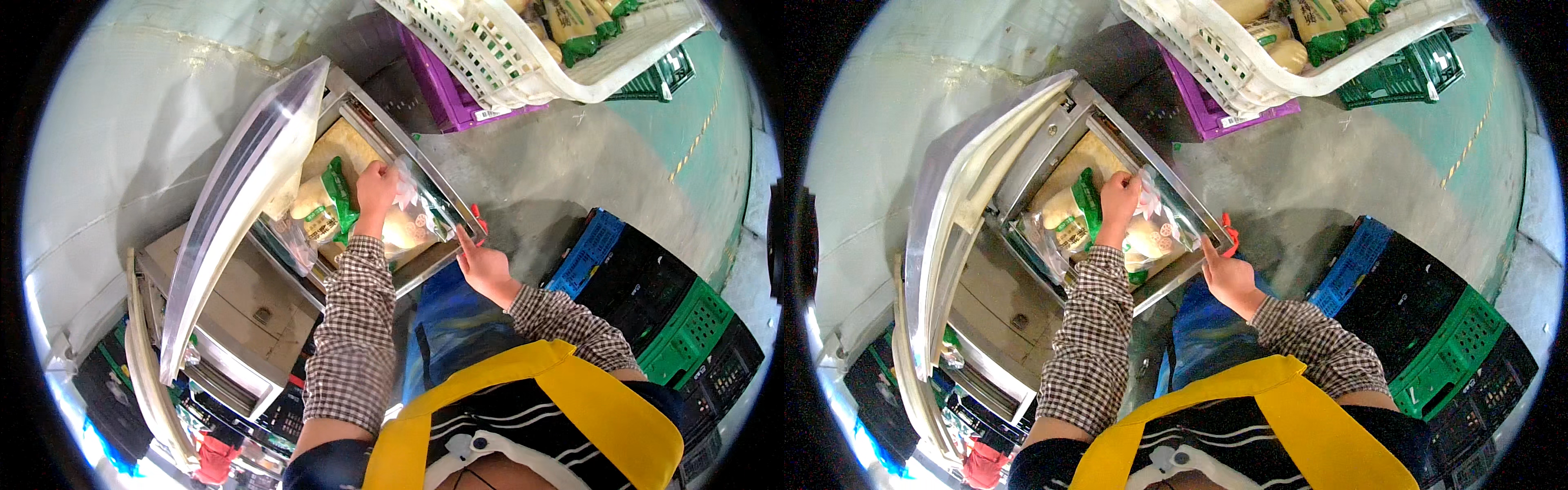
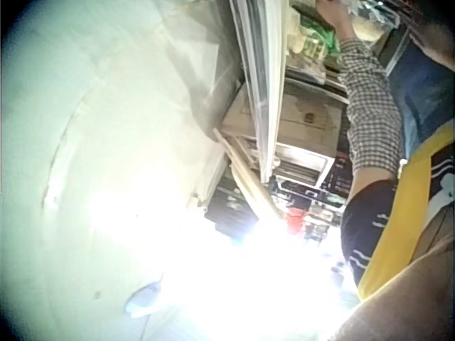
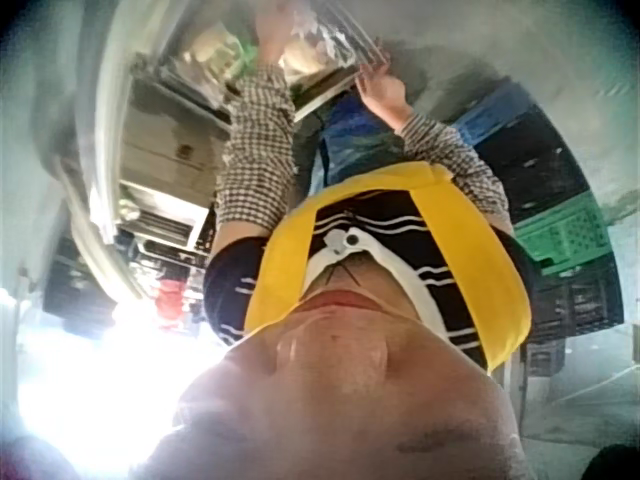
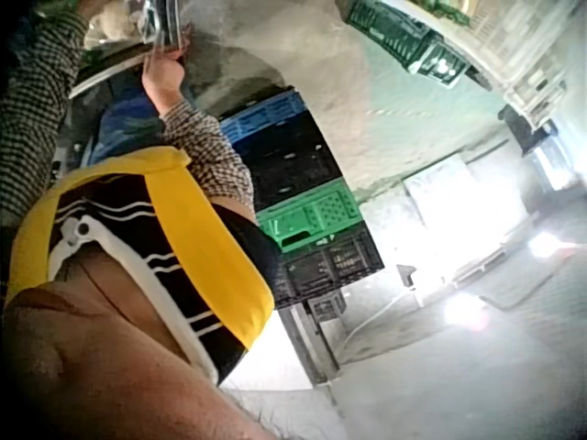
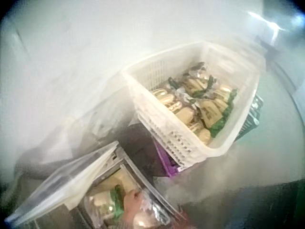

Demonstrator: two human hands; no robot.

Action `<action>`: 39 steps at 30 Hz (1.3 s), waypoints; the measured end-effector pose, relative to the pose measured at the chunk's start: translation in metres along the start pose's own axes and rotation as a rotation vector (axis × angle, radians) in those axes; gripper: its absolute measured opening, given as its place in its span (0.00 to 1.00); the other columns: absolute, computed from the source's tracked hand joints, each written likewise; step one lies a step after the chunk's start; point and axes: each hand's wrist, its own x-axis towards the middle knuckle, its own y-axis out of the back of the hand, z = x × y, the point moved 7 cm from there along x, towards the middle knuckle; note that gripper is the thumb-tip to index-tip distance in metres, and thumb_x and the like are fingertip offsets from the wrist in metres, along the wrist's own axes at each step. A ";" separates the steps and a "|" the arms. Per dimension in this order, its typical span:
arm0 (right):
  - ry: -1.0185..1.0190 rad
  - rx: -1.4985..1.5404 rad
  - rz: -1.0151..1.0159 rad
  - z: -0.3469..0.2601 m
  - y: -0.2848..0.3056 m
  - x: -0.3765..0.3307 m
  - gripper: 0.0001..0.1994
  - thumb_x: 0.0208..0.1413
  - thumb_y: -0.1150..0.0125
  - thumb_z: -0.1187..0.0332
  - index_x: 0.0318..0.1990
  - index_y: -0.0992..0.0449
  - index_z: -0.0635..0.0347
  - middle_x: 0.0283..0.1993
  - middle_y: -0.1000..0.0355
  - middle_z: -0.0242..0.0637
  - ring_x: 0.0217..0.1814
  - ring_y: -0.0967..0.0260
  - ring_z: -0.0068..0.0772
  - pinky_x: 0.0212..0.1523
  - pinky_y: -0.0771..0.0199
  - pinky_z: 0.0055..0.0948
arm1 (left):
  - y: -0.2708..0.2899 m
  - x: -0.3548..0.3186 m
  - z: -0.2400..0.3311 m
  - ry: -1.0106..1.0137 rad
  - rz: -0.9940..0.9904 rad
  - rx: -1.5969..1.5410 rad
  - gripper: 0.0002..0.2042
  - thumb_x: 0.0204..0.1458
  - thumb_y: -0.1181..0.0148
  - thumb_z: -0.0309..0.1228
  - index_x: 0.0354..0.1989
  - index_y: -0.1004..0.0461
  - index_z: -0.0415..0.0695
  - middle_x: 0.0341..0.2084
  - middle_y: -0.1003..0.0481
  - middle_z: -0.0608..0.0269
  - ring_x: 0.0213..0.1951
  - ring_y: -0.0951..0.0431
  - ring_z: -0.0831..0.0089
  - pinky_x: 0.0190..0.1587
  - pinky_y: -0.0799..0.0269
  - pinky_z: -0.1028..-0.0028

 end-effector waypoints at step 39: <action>0.298 -0.323 -0.161 -0.017 0.006 0.026 0.26 0.51 0.50 0.64 0.57 0.43 0.64 0.20 0.29 0.38 0.18 0.31 0.36 0.16 0.34 0.37 | 0.203 -0.211 0.143 -0.725 0.765 0.657 0.19 0.36 0.37 0.32 0.40 0.27 0.44 0.45 0.32 0.55 0.47 0.34 0.58 0.52 0.41 0.60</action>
